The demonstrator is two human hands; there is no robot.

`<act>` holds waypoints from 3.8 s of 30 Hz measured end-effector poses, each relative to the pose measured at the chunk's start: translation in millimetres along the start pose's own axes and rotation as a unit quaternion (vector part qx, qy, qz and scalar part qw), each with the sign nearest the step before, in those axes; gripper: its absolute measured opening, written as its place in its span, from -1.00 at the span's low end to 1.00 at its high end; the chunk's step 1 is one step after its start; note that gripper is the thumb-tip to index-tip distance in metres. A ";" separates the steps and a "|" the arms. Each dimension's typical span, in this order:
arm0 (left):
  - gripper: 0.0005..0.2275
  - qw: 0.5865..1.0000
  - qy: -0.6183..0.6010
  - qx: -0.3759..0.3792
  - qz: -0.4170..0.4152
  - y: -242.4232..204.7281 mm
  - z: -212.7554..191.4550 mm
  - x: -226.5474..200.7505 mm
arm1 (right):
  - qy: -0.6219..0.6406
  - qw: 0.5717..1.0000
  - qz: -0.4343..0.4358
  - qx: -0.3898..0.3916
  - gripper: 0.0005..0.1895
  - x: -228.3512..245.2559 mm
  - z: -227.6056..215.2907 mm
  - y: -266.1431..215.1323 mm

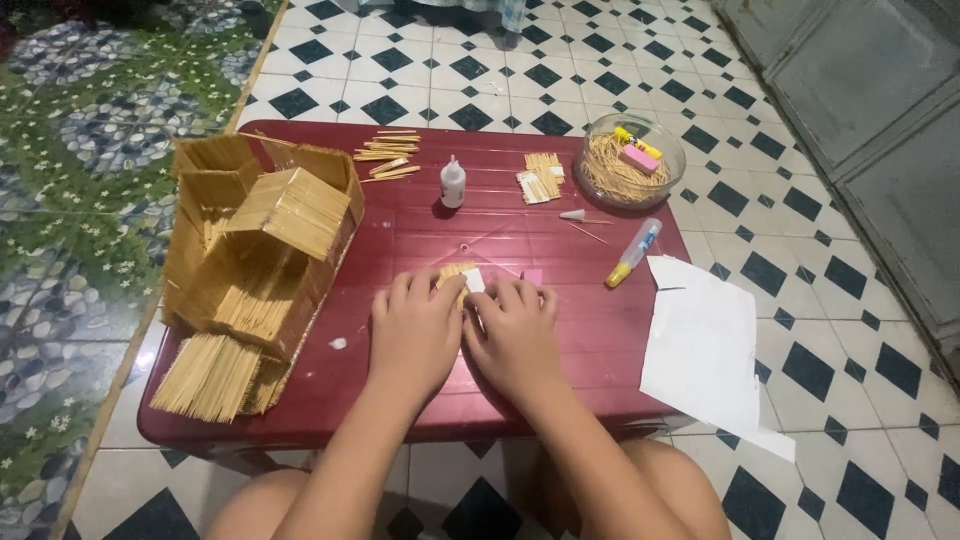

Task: Assembling a miniature house model by gluing small wooden sticks together.

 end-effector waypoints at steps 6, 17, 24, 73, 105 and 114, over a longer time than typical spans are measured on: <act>-0.74 1.000 0.002 0.014 -0.004 -5.1 -0.8 -3.1 | 0.001 1.000 -0.005 -0.001 -0.90 2.6 -4.6 -4.6; -0.72 0.992 0.100 -0.024 -0.070 -13.1 66.1 16.3 | 0.033 0.996 -0.050 -0.064 -0.84 -10.1 16.4 -1.8; -0.73 0.983 0.141 -0.092 -0.076 -14.3 89.7 22.8 | 0.006 0.995 -0.042 -0.088 -0.81 -26.5 53.1 -7.2; -0.66 0.997 0.041 0.037 -0.048 -6.5 19.3 1.4 | -0.183 0.940 0.265 0.109 -0.75 -142.1 -14.2 93.7; -0.69 0.770 -0.552 -0.036 -0.319 18.4 -55.6 -11.9 | 0.142 0.958 0.226 0.103 -0.75 -24.3 -56.4 28.0; -0.65 0.662 -0.674 -0.063 -0.323 27.1 -34.3 -11.7 | 0.100 0.977 0.122 0.142 -0.63 -57.0 -21.0 26.7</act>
Point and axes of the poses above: each hand's wrist, its own y-axis towards the middle knuckle, its own z-axis out of the palm, x = y × z, the point moved 1 cm from there along y, towards the middle knuckle, and after that the axes turned 13 degrees about z, right-handed, at the moved point
